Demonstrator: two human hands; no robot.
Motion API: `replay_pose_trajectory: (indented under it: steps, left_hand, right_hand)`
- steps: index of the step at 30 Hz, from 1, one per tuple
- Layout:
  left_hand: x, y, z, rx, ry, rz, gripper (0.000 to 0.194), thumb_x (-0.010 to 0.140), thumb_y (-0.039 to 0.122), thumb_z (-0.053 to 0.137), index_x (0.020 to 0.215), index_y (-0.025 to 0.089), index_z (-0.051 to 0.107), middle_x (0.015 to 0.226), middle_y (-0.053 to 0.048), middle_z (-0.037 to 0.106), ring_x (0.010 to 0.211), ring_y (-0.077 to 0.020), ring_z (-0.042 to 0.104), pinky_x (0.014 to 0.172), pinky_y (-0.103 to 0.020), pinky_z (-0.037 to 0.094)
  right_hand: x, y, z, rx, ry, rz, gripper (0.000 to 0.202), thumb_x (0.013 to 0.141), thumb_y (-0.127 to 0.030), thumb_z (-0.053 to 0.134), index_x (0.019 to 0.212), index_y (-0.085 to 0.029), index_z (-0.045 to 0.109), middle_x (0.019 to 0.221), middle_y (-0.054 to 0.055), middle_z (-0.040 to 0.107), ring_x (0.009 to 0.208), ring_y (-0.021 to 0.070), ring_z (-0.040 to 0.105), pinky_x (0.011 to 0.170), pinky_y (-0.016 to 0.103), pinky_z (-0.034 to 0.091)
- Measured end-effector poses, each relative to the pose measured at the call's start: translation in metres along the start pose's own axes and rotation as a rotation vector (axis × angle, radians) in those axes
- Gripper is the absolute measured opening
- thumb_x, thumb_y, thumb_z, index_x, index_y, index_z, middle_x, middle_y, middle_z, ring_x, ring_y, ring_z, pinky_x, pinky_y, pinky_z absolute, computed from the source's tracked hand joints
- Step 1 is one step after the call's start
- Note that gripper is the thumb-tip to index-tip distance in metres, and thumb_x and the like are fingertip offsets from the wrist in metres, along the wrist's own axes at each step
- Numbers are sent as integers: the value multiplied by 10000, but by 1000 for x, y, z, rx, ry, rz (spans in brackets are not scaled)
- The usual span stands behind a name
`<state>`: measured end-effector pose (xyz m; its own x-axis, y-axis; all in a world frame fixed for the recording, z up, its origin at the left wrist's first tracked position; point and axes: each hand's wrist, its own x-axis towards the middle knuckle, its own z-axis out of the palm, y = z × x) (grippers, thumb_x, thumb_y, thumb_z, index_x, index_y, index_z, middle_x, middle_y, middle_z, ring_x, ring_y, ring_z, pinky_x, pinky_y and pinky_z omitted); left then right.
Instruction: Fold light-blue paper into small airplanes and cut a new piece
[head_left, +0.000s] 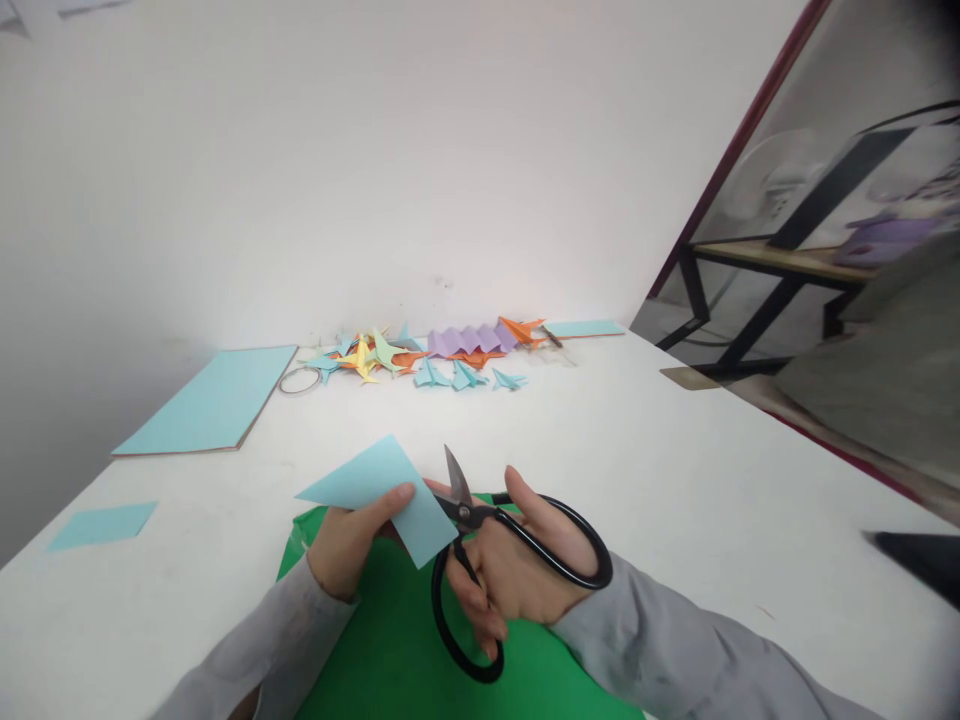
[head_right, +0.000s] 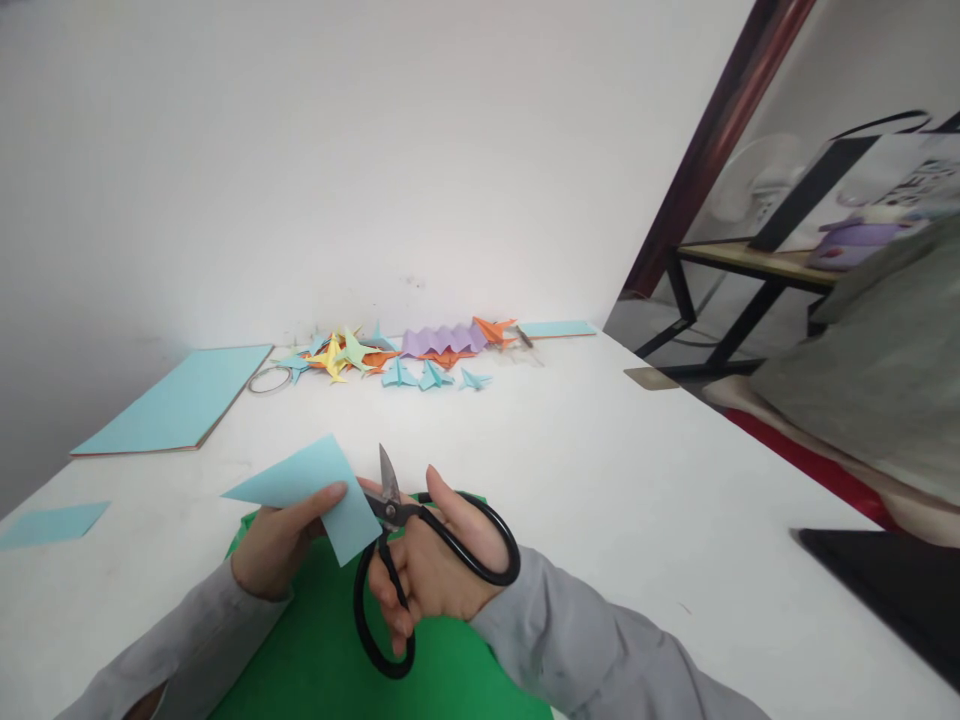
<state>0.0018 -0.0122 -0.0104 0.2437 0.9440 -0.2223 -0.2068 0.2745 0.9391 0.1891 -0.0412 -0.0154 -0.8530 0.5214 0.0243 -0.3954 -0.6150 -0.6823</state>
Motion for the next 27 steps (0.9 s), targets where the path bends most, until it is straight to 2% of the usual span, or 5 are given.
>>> replay_pose_trajectory:
  steps: [2, 8, 15, 19, 27]
  left_hand:
    - [-1, 0, 2, 15, 100, 28, 169, 597, 297, 730, 669, 157, 667, 658, -26, 650, 617, -163, 558, 553, -262, 447]
    - [-5, 8, 10, 24, -56, 13, 244, 660, 323, 669, 782, 113, 691, 759, -86, 670, 627, -184, 578, 536, -275, 457]
    - [-1, 7, 6, -92, 98, 16, 200, 583, 269, 734, 708, 142, 641, 620, -23, 630, 552, -167, 560, 513, -280, 458]
    - [-1, 8, 6, -71, 57, 17, 181, 598, 279, 722, 683, 141, 640, 606, -23, 621, 548, -160, 555, 526, -277, 456]
    - [-3, 9, 9, 72, -123, -39, 322, 656, 353, 662, 864, 110, 695, 767, -106, 676, 611, -185, 576, 522, -273, 453]
  right_hand:
    - [0, 0, 0, 4, -11, -11, 769, 751, -689, -60, 1376, -251, 39, 692, 29, 548, 535, 166, 523, 569, 317, 332]
    - [2, 1, 0, -8, 4, -40, 769, 756, -688, -53, 1381, -251, 41, 671, 21, 550, 510, 166, 520, 562, 315, 332]
    - [1, 0, 1, -2, 24, -70, 770, 760, -690, -37, 1387, -247, 31, 690, 21, 553, 528, 167, 524, 604, 350, 358]
    - [0, -1, 0, 5, -1, -52, 766, 763, -698, -3, 1384, -251, 34, 691, 22, 550, 539, 167, 526, 592, 326, 338]
    - [0, 1, -1, 19, -22, -12, 771, 761, -696, -15, 1375, -234, 54, 685, 26, 550, 531, 169, 520, 576, 317, 321]
